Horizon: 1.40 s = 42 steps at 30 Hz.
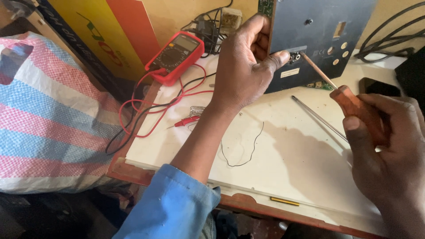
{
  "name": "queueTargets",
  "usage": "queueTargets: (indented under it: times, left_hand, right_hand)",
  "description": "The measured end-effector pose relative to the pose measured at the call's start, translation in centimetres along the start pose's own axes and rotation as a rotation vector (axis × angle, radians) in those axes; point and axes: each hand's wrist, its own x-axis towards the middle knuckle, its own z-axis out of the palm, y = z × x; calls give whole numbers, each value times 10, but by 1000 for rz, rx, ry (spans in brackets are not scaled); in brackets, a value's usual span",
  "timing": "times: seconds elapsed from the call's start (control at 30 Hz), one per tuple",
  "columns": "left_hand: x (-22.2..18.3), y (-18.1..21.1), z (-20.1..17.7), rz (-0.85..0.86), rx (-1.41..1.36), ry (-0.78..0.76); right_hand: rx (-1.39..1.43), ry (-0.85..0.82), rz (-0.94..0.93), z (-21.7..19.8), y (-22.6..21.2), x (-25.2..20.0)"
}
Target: Using a screwdriver to remove screws from the backplate of an electronic device and then prying the plate open.
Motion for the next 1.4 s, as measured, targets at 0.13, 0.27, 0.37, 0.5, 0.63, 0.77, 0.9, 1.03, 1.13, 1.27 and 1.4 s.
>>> queueTargets:
  times: [0.13, 0.27, 0.37, 0.5, 0.63, 0.77, 0.9, 1.03, 1.13, 1.27, 1.4]
  left_hand:
    - [0, 1, 0, 16, 66, 2]
    - [0, 1, 0, 20, 71, 23]
    - [0, 1, 1, 22, 50, 25]
    - [-1, 4, 0, 27, 90, 18]
    - [-1, 4, 0, 42, 113, 24]
    - [-1, 5, 0, 57, 119, 29]
    - [0, 3, 2, 48, 89, 18]
    - [0, 4, 1, 60, 139, 5]
    - [-1, 4, 2, 52, 99, 6]
    - [-1, 5, 1, 67, 137, 12]
    - [-1, 5, 1, 61, 125, 9]
  right_hand:
    - [30, 8, -10, 1, -3, 0]
    - [26, -10, 30, 1, -2, 0]
    - [16, -12, 36, 0, -8, 1]
    - [-5, -27, 46, -1, -6, 1]
    - [39, -11, 16, 1, -1, 0]
    - [40, 0, 2, 3, 0, 0]
    - [-2, -13, 19, 0, -3, 1]
    - [16, -5, 20, 2, 0, 0]
    - [23, 0, 14, 4, 6, -1]
    - [1, -6, -10, 1, -2, 0]
    - [17, -9, 27, 2, -3, 0]
